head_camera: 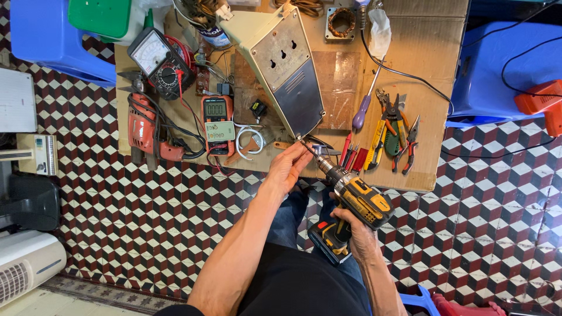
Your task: The person aligns a metal faceplate onto a beige electronic device casing and secures it using a cordless drill. They then retrieve a small container of screws from the workbench.
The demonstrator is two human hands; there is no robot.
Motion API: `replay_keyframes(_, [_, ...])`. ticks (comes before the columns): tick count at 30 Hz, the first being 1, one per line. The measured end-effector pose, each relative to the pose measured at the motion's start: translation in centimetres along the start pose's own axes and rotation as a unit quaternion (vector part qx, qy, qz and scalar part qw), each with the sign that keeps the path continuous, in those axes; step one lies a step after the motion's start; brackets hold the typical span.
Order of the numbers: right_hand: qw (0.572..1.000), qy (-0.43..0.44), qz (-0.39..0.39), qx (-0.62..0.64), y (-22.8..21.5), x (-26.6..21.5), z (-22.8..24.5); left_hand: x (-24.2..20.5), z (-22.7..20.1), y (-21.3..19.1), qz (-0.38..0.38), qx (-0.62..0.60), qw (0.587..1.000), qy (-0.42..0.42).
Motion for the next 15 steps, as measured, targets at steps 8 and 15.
replay_keyframes(8, [1.000,-0.006,-0.012,0.006,0.16,-0.52,0.40,-0.08,-0.13,0.32,0.006,0.013,1.000,-0.001])
replay_keyframes(15, [1.000,-0.001,-0.002,0.014,0.49,0.09,0.06,0.26,-0.58,0.64,0.018,-0.002,1.000,0.010])
Point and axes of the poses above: each hand's wrist, its own x-axis towards the middle knuckle, its own y-axis out of the palm, z = x × y, the point moved 9 cm from there along x, towards the middle knuckle, and after that the axes turned 9 degrees about -z, right-handed, at the moved point
